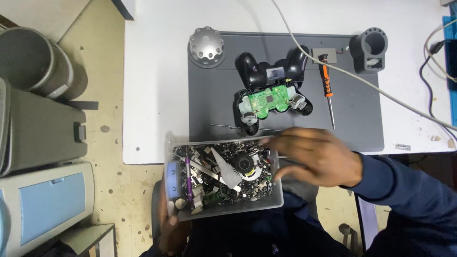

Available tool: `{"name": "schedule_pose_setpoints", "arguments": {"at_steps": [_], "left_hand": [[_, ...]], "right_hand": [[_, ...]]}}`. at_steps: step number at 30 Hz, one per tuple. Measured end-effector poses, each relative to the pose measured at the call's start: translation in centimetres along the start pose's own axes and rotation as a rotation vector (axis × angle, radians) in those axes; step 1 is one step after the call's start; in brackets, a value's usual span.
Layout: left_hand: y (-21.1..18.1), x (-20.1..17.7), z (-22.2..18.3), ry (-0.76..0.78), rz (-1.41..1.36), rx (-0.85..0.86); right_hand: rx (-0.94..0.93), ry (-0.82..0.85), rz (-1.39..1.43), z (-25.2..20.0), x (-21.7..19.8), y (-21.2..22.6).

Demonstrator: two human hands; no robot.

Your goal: Repairing a game controller by searching for specific parts in a bin and assembling the components.

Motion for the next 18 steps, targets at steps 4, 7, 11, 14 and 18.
{"name": "schedule_pose_setpoints", "arguments": {"at_steps": [4, 7, 11, 14, 18], "left_hand": [[-1.3, 3.0, 0.5, 0.024, -0.147, -0.030], [-5.1, 8.4, 3.7, -0.396, 0.057, -0.138], [-5.3, 8.9, 4.5, -0.260, -0.093, -0.082], [-5.3, 9.9, 4.9, -0.348, 0.023, -0.035], [-6.0, 11.8, 5.5, -0.597, 0.362, -0.049]], "right_hand": [[0.122, -0.148, -0.128, -5.3, -2.2, -2.2], [0.284, -0.238, -0.225, -7.2, -3.5, -2.3], [0.335, -0.289, -0.259, -9.7, -2.8, -3.4], [0.314, -0.304, -0.294, -9.8, -2.3, -3.1], [0.259, -0.306, -0.409, -10.9, -2.2, -3.6]]}}
Point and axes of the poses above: each hand's wrist, its own z-axis towards the middle knuckle, its own x-axis out of the palm, y = z × x, the point moved 1 cm from there along z, towards the middle knuckle, and after that the axes turned 11 degrees about z, right-handed, at the moved point
